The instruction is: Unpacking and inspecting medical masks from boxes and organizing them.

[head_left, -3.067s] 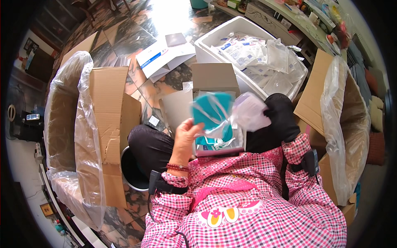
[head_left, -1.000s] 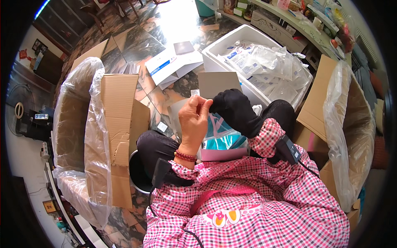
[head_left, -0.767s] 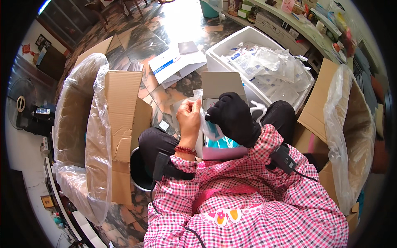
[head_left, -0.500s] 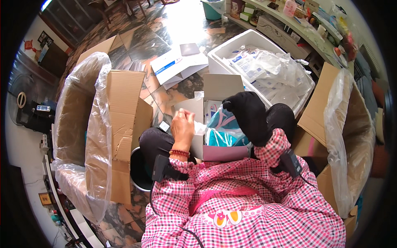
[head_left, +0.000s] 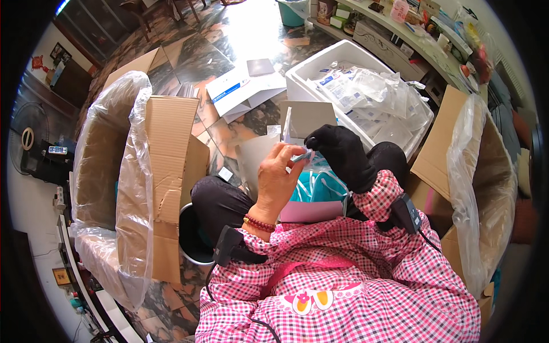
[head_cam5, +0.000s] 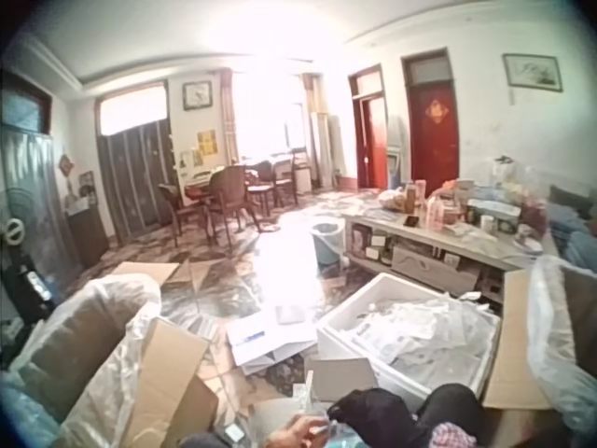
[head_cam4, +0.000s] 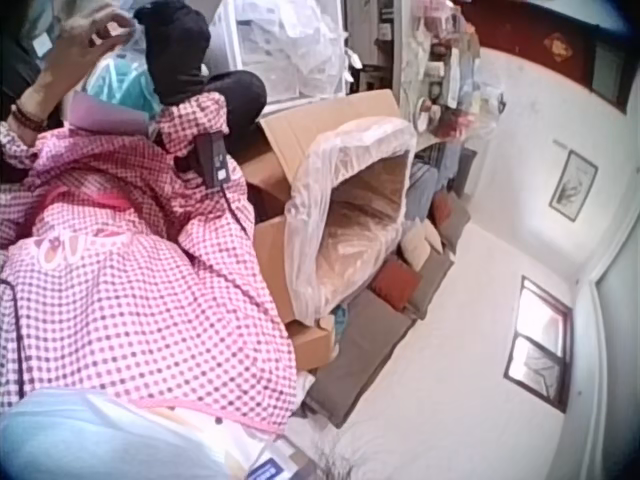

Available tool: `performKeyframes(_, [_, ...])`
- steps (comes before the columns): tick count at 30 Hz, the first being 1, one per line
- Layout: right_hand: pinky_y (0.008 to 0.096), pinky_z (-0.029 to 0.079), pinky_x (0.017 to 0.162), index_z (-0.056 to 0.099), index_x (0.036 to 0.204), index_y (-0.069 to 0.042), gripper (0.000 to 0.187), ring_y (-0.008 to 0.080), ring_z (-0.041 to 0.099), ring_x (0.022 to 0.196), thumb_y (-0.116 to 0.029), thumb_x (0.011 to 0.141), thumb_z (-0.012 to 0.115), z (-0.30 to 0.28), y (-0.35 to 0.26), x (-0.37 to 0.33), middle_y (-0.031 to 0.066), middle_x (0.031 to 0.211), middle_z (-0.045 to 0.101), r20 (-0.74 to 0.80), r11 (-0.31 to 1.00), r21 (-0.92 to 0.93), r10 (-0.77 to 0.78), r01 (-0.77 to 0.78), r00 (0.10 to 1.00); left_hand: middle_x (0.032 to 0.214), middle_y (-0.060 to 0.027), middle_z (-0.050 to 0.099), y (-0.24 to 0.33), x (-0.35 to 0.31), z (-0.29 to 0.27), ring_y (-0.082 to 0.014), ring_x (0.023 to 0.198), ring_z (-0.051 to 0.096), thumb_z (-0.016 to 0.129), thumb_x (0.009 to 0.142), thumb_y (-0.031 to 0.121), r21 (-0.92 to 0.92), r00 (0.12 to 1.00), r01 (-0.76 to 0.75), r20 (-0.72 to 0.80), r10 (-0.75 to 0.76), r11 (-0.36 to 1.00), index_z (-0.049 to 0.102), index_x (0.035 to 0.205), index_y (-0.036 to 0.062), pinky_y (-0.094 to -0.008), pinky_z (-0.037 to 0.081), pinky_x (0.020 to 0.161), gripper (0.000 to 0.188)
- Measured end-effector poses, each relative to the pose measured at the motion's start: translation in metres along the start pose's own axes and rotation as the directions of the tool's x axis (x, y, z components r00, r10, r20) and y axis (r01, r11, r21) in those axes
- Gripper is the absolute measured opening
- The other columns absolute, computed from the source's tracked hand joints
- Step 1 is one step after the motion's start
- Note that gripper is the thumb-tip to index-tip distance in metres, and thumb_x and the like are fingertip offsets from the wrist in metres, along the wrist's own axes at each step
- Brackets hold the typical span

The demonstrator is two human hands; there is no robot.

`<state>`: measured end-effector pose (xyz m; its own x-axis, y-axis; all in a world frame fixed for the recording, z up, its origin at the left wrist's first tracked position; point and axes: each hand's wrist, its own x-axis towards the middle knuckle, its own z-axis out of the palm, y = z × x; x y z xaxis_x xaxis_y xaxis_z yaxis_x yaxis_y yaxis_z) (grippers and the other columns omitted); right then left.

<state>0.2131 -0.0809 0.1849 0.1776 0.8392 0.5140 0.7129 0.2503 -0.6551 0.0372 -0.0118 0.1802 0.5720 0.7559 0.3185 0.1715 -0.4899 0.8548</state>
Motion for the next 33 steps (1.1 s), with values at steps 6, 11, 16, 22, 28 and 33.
performKeyframes(6, [0.0389,0.054,0.077,0.071,0.099,-0.008,0.016,0.0306,0.069,0.085,-0.01,0.083,0.069,0.004,-0.001,-0.001,0.0102,0.092,0.072,0.051,0.971,0.214,0.097,-0.106,0.994,0.086,-0.0077,0.068,-0.007,0.001,0.008,-0.0189,0.063,0.067,0.073,0.088,0.013,0.19,0.998,-0.06,0.038,0.054,0.98,0.064,0.095,0.0068,-0.0339,0.05,0.06,0.013])
performKeyframes(11, [0.0453,0.053,0.074,0.073,0.103,-0.015,0.021,0.0354,0.068,0.084,-0.024,0.084,0.073,-0.015,0.025,-0.011,0.0154,0.092,0.071,0.269,0.884,-0.461,0.227,-0.083,0.936,0.083,-0.0056,0.067,-0.029,0.008,-0.006,-0.0126,0.067,0.063,0.067,0.094,0.012,-0.195,0.972,0.165,-0.136,-0.193,0.967,0.062,0.096,0.0061,-0.0275,0.047,0.06,0.008])
performKeyframes(16, [0.0423,0.053,0.074,0.072,0.106,-0.009,0.026,0.0333,0.07,0.083,-0.029,0.092,0.064,-0.061,0.05,-0.024,0.0179,0.087,0.071,0.193,0.802,-0.501,0.47,-0.325,0.861,0.08,0.0056,0.056,-0.051,0.016,-0.064,-0.0021,0.065,0.046,0.06,0.102,0.02,-0.677,0.779,0.164,-0.358,-0.516,0.717,0.058,0.104,0.0101,-0.0185,0.033,0.057,0.01])
performKeyframes(22, [0.0332,0.057,0.063,0.066,0.117,-0.001,0.038,0.021,0.072,0.081,-0.03,0.093,0.07,-0.113,0.108,0.006,0.0103,0.101,0.07,-0.075,0.55,0.349,0.823,-0.759,0.563,0.076,0.0103,0.049,-0.065,0.001,-0.055,0.0009,0.063,0.037,0.065,0.099,0.027,-0.567,0.823,0.286,-0.266,-0.501,0.772,0.06,0.103,0.0126,-0.0174,0.028,0.056,0.016])
performKeyframes(28, [0.0364,0.057,0.081,0.065,0.122,-0.002,0.043,0.0235,0.07,0.094,-0.027,0.089,0.073,-0.1,0.17,0.005,0.0106,0.101,0.071,-0.118,0.477,0.724,0.797,-0.498,0.592,0.102,-0.0009,0.066,-0.086,-0.019,-0.041,-0.0082,0.086,0.064,0.059,0.103,0.022,-0.64,0.829,0.327,-0.158,-0.536,0.695,0.055,0.119,0.004,-0.023,0.052,0.074,0.025])
performKeyframes(33, [0.039,0.055,0.089,0.065,0.125,-0.003,0.046,0.0261,0.07,0.099,-0.025,0.085,0.076,-0.056,0.191,-0.05,0.0118,0.103,0.071,0.314,0.632,0.561,0.434,-0.534,0.844,0.116,-0.0068,0.067,-0.084,-0.038,-0.038,-0.0179,0.101,0.069,0.051,0.106,0.019,-0.795,0.726,0.475,0.111,-0.679,0.378,0.051,0.127,0.0021,-0.0363,0.06,0.086,0.027])
